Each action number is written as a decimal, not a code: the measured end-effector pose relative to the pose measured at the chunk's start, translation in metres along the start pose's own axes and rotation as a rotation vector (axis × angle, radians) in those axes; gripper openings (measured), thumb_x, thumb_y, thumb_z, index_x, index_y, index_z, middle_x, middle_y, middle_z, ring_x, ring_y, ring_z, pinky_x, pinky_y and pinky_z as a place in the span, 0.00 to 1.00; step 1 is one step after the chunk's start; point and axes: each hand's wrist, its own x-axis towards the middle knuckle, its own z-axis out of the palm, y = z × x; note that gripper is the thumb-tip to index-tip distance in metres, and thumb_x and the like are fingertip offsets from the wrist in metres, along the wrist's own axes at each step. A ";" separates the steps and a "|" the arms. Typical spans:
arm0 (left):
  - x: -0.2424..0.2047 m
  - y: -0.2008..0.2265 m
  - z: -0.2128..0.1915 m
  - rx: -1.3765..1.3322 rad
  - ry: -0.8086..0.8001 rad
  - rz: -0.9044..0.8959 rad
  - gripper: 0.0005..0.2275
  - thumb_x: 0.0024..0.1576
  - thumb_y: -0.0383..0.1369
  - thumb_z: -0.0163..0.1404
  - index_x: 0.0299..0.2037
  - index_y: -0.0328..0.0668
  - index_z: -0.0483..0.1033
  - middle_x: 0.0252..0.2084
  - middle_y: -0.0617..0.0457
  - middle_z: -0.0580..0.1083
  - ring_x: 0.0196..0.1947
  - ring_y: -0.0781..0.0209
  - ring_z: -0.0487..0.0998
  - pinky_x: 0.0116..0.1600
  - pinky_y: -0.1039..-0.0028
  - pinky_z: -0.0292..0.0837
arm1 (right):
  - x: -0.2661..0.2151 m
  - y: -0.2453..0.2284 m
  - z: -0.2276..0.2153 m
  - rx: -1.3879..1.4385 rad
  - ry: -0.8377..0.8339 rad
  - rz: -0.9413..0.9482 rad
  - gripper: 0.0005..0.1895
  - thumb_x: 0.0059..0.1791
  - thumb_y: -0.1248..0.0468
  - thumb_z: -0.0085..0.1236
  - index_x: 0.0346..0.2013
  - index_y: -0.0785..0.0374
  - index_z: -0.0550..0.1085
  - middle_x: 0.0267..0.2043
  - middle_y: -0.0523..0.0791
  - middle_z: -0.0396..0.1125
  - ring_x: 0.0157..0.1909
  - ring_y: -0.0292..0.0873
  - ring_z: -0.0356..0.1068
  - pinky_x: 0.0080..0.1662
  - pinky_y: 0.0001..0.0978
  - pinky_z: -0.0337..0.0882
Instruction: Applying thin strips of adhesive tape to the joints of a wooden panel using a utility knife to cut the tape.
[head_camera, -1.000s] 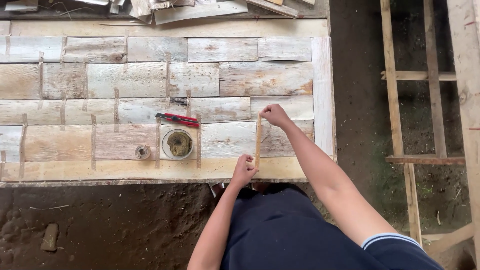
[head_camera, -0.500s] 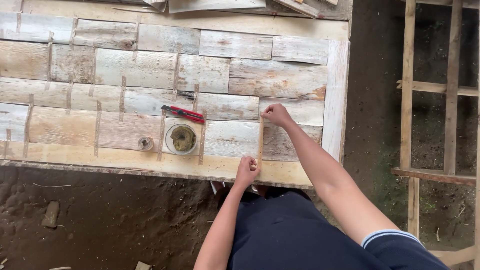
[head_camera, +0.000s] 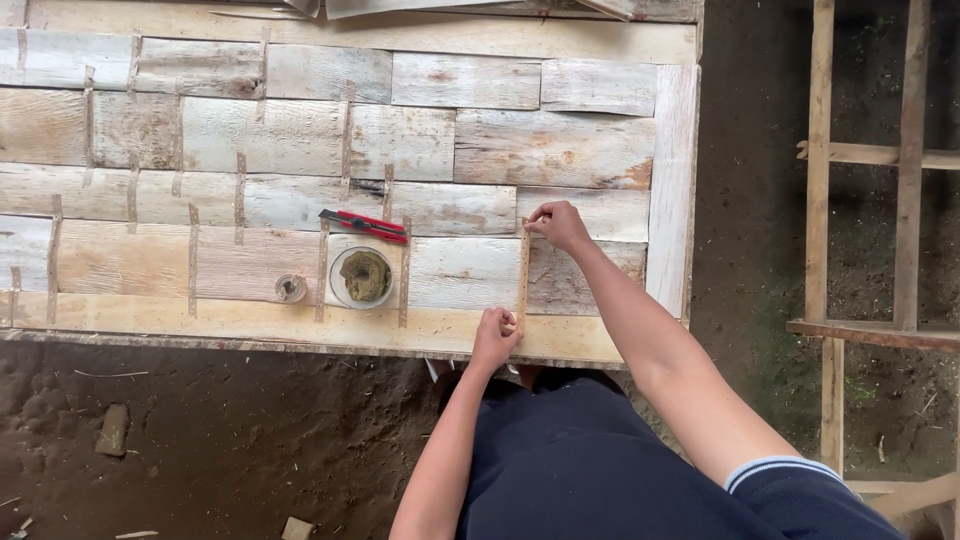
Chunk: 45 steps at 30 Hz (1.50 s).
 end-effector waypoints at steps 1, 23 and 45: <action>0.002 -0.003 0.000 0.001 -0.002 0.000 0.12 0.48 0.22 0.60 0.37 0.40 0.70 0.42 0.47 0.65 0.40 0.45 0.83 0.46 0.66 0.80 | 0.000 0.001 0.001 0.001 0.001 0.002 0.07 0.41 0.61 0.70 0.33 0.47 0.82 0.18 0.36 0.60 0.30 0.40 0.70 0.37 0.39 0.68; 0.006 -0.003 0.001 0.000 0.007 -0.029 0.11 0.50 0.22 0.62 0.36 0.37 0.71 0.41 0.48 0.65 0.39 0.47 0.83 0.45 0.67 0.81 | -0.008 -0.007 0.003 0.030 0.090 -0.006 0.06 0.42 0.63 0.70 0.31 0.48 0.82 0.17 0.37 0.59 0.27 0.40 0.69 0.36 0.39 0.68; 0.012 -0.014 0.005 0.023 0.024 -0.022 0.11 0.50 0.23 0.62 0.35 0.38 0.71 0.40 0.50 0.66 0.38 0.51 0.83 0.45 0.68 0.80 | -0.009 -0.008 0.012 -0.039 0.195 -0.079 0.06 0.39 0.62 0.73 0.29 0.51 0.83 0.19 0.46 0.66 0.31 0.51 0.74 0.38 0.44 0.73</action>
